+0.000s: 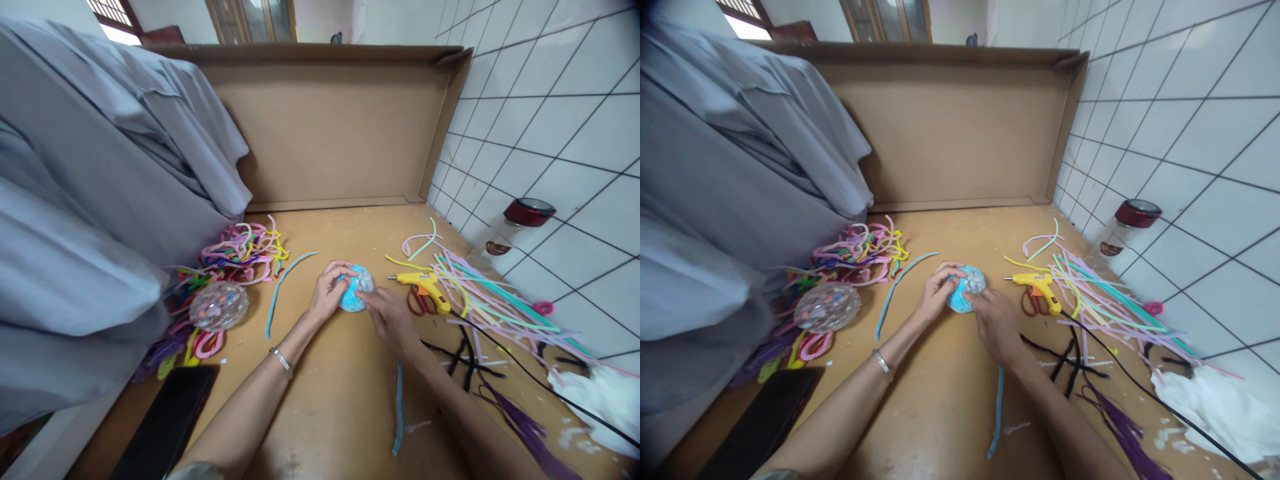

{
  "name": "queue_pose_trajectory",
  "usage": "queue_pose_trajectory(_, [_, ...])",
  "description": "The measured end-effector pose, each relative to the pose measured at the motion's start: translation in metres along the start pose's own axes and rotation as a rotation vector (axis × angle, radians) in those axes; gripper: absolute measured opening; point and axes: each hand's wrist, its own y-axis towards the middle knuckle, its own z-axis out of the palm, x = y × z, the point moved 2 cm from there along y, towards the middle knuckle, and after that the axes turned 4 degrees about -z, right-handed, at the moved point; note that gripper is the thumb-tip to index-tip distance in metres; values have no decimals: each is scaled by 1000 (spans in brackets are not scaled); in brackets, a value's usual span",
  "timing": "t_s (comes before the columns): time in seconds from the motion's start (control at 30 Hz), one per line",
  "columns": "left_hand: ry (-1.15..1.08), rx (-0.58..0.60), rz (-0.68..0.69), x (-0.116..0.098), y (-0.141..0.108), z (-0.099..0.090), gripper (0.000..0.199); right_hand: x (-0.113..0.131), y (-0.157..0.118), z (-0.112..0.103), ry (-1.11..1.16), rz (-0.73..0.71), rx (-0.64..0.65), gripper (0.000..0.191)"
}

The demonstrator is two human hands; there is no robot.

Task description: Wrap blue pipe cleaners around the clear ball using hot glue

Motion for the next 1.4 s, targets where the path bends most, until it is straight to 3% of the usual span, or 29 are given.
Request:
queue_pose_trajectory(0.67, [254, 49, 117, 3, -3, 4, 27, 1, 1, -1, -40, 18, -17, 35])
queue_pose_trajectory(1.4, [220, 47, 128, 0, -6, 2, 25, 0, 1, -3, -16, 36, -24, 36])
